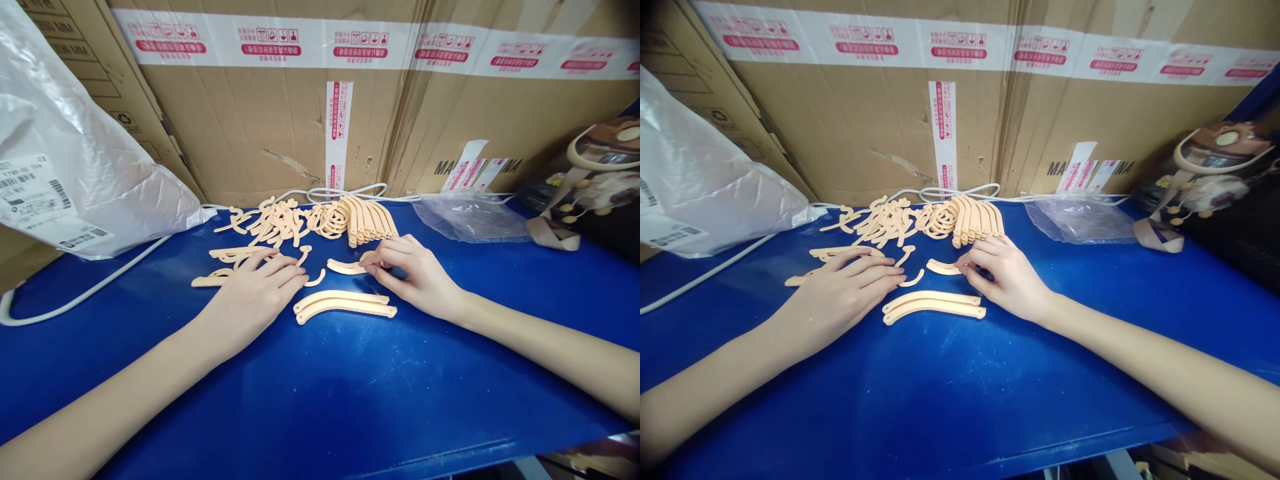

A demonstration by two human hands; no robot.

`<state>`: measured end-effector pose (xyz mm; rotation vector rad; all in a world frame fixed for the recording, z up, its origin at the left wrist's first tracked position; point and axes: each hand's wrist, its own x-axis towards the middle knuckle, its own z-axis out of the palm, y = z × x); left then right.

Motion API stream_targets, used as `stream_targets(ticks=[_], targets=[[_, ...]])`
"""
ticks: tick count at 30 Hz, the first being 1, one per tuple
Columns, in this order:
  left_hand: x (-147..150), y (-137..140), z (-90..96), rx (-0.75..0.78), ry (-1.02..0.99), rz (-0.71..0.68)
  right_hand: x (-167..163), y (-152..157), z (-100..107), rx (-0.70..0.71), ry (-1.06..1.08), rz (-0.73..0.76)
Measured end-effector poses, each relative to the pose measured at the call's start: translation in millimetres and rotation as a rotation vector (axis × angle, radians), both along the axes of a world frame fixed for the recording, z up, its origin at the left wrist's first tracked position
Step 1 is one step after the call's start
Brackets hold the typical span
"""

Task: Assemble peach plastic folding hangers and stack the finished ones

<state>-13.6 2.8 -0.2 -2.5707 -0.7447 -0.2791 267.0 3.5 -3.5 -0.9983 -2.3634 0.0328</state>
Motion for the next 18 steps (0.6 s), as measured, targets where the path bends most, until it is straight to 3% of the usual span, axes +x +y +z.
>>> stream_targets(ticks=[7,14,18], targets=[[1.3,-1.9,2.5,0.020,0.007,-0.038,-0.2,0.0,1.0,0.036,0.003,-0.002],[1.5,-3.6,3.4,0.030,-0.001,-0.050,-2.8,-16.7,32.6,0.239,-0.106,-0.020],[3.3,-5.6,4.8,0.046,-0.012,-0.051,-5.6,-22.9,36.0,0.321,-0.138,0.003]])
